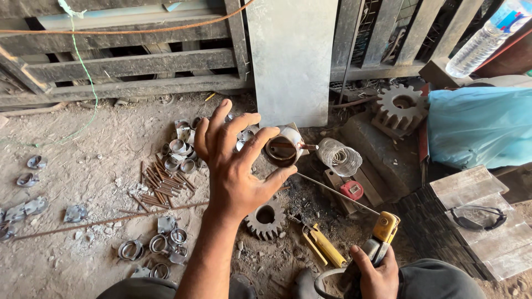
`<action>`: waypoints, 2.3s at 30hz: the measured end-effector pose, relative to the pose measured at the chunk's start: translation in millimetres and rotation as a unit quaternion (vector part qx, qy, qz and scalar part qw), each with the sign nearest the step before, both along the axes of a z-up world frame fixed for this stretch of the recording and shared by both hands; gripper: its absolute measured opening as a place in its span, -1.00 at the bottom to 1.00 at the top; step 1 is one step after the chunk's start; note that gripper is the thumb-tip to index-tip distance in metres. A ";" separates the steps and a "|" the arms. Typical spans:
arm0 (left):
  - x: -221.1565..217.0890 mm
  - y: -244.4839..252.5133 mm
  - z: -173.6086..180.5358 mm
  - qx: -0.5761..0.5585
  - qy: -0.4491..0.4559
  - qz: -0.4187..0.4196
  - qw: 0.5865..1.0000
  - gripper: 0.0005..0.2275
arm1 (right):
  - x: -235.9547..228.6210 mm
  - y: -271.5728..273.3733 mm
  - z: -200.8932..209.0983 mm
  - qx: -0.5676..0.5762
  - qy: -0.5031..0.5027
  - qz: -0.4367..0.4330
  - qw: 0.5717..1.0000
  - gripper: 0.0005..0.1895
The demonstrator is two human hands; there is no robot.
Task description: The person sits on the ground and uses a handheld welding torch to attach small metal rods to circular metal pieces. They repeatedly pick up a metal piece, position a rod, weld it in place, and then set the finished unit aside.
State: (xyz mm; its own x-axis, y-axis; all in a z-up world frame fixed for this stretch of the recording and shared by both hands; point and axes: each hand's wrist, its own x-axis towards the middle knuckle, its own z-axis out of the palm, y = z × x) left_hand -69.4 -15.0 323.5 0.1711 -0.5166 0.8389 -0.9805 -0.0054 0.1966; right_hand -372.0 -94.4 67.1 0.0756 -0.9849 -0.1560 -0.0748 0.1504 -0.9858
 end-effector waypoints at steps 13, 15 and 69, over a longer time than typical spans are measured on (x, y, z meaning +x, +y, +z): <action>3.7 9.6 -0.3 0.015 0.017 0.013 1.000 -0.47 | 4.1 0.3 8.4 0.025 -0.009 -0.001 1.000 -0.55; 7.1 15.0 -4.0 0.028 0.035 0.017 0.999 -0.48 | 8.9 7.2 18.8 0.018 -0.030 0.001 0.999 -0.59; 221.4 229.9 -239.4 0.393 0.421 0.398 0.714 -0.68 | 245.5 -105.5 2.5 0.110 -0.173 0.067 0.976 -0.53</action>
